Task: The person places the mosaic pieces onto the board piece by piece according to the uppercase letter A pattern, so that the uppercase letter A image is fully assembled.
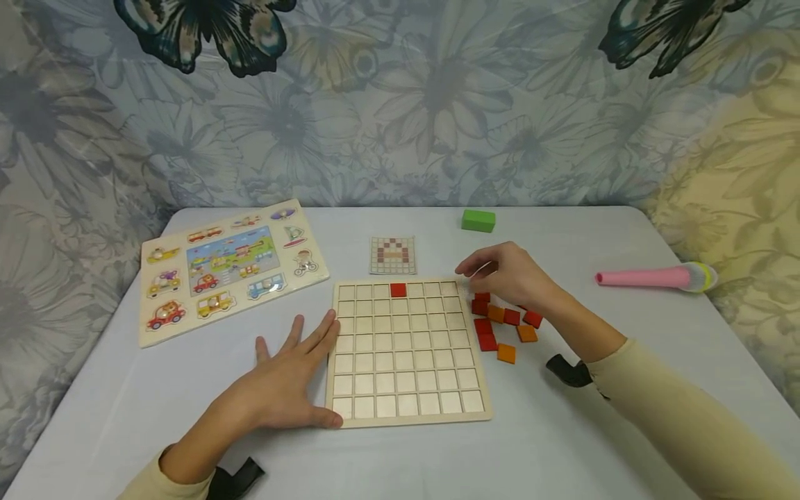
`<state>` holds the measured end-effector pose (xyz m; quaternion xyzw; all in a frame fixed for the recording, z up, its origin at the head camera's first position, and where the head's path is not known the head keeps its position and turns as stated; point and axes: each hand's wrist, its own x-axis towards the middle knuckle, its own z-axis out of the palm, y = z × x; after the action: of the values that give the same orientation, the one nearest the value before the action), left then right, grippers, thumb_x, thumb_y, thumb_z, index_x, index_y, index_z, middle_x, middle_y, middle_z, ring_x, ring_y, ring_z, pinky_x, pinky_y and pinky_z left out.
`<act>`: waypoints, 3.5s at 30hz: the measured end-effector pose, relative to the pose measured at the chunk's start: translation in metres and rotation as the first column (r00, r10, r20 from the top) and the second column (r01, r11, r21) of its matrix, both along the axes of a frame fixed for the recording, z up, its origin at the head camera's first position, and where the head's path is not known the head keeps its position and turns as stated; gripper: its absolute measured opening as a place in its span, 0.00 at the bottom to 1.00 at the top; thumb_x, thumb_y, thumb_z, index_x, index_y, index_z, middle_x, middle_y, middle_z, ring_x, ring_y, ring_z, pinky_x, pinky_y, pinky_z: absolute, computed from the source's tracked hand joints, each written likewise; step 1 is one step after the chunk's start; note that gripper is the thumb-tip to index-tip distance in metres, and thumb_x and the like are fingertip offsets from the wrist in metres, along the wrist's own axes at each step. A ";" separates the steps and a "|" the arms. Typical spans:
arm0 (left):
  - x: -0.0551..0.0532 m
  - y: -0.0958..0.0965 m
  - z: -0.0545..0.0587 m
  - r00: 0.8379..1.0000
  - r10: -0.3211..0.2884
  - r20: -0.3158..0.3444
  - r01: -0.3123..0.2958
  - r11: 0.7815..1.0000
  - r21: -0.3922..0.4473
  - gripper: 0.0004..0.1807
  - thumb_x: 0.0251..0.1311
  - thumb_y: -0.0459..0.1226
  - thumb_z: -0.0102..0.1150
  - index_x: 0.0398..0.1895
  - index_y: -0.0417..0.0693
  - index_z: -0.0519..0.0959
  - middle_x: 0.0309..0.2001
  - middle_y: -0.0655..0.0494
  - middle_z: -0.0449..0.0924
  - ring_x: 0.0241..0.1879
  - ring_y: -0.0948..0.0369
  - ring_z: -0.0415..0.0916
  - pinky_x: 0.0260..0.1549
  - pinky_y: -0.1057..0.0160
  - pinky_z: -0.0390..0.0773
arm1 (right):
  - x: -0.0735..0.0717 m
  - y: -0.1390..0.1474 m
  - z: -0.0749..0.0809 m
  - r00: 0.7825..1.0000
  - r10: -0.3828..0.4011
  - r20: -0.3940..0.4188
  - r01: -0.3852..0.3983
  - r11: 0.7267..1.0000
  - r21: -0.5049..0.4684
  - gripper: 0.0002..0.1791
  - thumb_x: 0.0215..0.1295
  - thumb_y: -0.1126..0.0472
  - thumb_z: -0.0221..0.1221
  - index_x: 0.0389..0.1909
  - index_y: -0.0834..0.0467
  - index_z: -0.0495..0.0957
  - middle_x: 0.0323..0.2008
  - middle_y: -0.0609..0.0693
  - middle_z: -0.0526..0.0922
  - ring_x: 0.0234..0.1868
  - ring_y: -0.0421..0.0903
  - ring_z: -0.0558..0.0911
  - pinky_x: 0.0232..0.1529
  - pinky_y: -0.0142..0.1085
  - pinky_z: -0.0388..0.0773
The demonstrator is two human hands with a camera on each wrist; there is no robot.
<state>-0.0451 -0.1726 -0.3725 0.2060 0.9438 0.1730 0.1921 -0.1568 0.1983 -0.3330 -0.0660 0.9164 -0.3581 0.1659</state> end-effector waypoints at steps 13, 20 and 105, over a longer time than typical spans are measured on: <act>0.001 0.001 0.001 1.000 0.001 -0.001 -0.001 1.000 -0.004 0.74 0.40 0.68 0.77 0.86 0.50 0.46 0.86 0.59 0.35 0.82 0.33 0.34 0.53 0.08 0.36 | -0.005 0.036 -0.016 0.999 0.010 0.046 -0.012 0.999 0.030 0.16 0.64 0.67 0.66 0.53 0.60 0.87 0.51 0.59 0.86 0.42 0.50 0.82 0.42 0.39 0.82; 0.001 0.001 0.001 1.000 -0.004 0.000 0.004 1.000 -0.001 0.74 0.40 0.68 0.77 0.86 0.51 0.46 0.86 0.59 0.36 0.82 0.33 0.34 0.53 0.08 0.36 | -0.007 0.037 -0.022 0.998 0.019 0.057 -0.021 0.999 0.045 0.18 0.59 0.66 0.66 0.52 0.58 0.88 0.48 0.56 0.88 0.41 0.49 0.81 0.40 0.37 0.81; -0.001 -0.002 -0.002 0.999 -0.031 -0.020 0.030 0.999 -0.039 0.73 0.43 0.73 0.72 0.86 0.53 0.45 0.86 0.61 0.33 0.83 0.37 0.34 0.56 0.08 0.39 | -0.007 -0.039 -0.022 0.996 0.083 0.017 -0.082 0.997 -0.009 0.16 0.56 0.68 0.70 0.46 0.54 0.90 0.40 0.52 0.89 0.40 0.48 0.84 0.40 0.37 0.81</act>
<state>-0.0456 -0.1746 -0.3745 0.2185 0.9456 0.1498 0.1888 -0.1642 0.1596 -0.3554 -0.1013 0.9100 -0.3552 0.1885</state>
